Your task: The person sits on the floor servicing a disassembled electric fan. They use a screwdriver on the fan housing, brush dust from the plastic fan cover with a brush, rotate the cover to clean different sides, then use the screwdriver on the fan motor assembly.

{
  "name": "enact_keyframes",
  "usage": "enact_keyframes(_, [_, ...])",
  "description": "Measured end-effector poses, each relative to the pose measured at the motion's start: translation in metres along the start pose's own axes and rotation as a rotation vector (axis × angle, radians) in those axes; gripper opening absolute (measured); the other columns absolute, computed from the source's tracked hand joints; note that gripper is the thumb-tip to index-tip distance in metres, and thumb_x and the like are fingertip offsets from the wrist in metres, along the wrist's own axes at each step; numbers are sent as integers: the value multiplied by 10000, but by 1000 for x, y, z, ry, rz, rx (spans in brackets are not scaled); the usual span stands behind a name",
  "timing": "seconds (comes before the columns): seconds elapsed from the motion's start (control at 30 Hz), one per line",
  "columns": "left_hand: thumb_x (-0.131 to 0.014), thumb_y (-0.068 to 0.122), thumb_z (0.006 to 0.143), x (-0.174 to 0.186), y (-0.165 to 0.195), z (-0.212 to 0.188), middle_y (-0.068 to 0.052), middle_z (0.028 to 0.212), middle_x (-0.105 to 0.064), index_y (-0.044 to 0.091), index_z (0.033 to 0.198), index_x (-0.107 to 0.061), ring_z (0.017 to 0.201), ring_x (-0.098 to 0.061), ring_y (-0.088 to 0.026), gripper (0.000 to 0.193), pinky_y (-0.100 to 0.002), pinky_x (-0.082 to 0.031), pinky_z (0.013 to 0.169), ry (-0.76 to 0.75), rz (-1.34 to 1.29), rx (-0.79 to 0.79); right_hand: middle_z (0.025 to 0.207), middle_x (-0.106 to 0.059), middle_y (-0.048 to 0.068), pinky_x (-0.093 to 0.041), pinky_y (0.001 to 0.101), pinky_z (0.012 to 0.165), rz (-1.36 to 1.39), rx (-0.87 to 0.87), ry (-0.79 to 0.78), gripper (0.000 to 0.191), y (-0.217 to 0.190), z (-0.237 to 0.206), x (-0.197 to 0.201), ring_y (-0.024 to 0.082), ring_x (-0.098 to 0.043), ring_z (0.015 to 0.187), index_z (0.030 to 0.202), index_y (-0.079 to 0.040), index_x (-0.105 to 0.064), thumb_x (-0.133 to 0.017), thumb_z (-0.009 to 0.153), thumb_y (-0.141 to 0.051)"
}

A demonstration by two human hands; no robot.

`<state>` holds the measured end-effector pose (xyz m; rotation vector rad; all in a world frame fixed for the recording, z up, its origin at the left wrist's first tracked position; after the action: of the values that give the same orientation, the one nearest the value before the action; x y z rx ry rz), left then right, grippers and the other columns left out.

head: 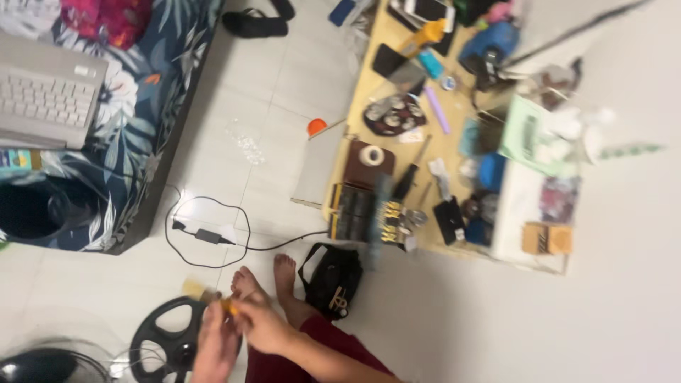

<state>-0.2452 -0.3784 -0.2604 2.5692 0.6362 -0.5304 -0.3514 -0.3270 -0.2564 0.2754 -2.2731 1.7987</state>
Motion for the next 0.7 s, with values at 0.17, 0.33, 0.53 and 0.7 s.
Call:
enact_keyframes(0.17, [-612, 285, 1054, -27, -9, -21, -5, 713, -468, 15, 1098, -501, 657, -554, -163, 296, -336, -500, 637, 188, 80, -6, 1201, -639, 215, -541, 424, 919, -177, 47, -550, 536, -97, -40, 82, 353, -662, 1068, 1447, -25, -550, -728, 962, -166])
enact_keyframes(0.33, [-644, 249, 1071, -53, 19, -57, -10, 728, -501, -24, 1256, -589, 567, -447, -114, 334, -275, -411, 516, 150, 316, -156, 1125, -702, 26, -615, 353, 857, 362, -338, -372, 318, -112, -61, 303, 206, -748, 943, 1224, -50, -673, -656, 935, -181])
enact_keyframes(0.53, [-693, 85, 861, -77, 23, -136, -8, 1077, -733, 77, 1379, -515, 554, -502, -81, 548, -268, -405, 463, 109, 567, -212, 944, -730, 185, -573, 414, 784, -484, -248, 840, 361, -51, 17, 430, 312, -725, 862, 1135, -4, -657, -715, 935, -300])
enact_keyframes(0.7, [-591, 298, 980, -57, -13, -197, 32, 1054, -730, 154, 1342, -592, 758, -672, -26, 389, -260, -596, 548, 217, 632, -58, 1020, -703, 241, -542, 455, 820, -928, -436, 684, 504, -60, 39, 396, 375, -678, 929, 1108, 24, -657, -775, 878, -408])
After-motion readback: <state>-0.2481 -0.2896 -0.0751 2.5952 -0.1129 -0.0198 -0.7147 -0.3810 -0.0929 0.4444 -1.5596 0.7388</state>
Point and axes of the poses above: each hand's wrist, its own z-axis towards the middle knuckle, its own x-axis out of the back of the hand, y = z × x, the point moved 3 cm from there along z, towards the middle knuckle
